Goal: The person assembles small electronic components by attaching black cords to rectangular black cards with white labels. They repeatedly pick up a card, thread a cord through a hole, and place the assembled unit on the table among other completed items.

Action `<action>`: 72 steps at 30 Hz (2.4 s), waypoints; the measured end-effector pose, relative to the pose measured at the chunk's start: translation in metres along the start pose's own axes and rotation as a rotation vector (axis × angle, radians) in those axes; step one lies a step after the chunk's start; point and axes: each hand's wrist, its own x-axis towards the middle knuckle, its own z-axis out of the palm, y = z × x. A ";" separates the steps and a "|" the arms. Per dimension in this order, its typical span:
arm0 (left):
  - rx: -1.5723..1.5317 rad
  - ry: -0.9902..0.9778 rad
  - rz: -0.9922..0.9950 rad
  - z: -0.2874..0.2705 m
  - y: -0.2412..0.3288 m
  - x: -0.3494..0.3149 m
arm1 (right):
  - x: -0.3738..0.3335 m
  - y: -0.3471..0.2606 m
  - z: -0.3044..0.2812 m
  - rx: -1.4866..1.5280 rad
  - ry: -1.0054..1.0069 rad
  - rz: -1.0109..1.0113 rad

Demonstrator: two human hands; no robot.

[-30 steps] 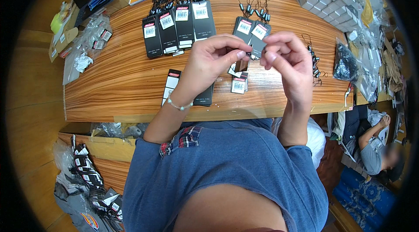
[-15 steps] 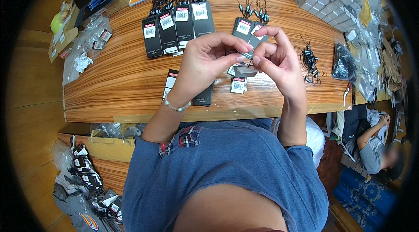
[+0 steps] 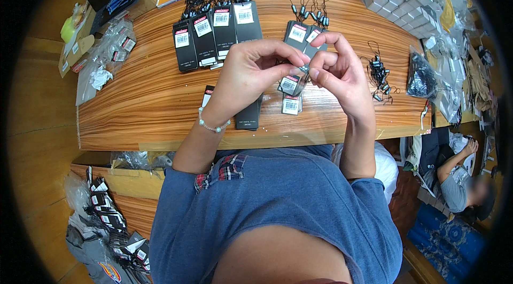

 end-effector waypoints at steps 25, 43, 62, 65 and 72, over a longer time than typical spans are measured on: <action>-0.073 -0.065 -0.053 -0.012 -0.004 -0.004 | -0.008 0.022 0.008 0.236 -0.010 0.019; 0.343 -0.022 0.186 -0.010 -0.026 0.004 | -0.003 0.030 0.011 0.149 -0.014 0.132; 0.000 -0.031 -0.115 0.002 -0.053 0.030 | 0.043 0.015 -0.053 0.035 0.296 -0.068; 0.098 -0.024 -0.082 -0.010 -0.059 0.055 | 0.071 0.007 -0.075 -0.037 0.242 -0.051; 0.560 -0.079 -0.151 -0.026 -0.114 0.119 | 0.138 0.020 -0.148 -0.051 0.183 0.124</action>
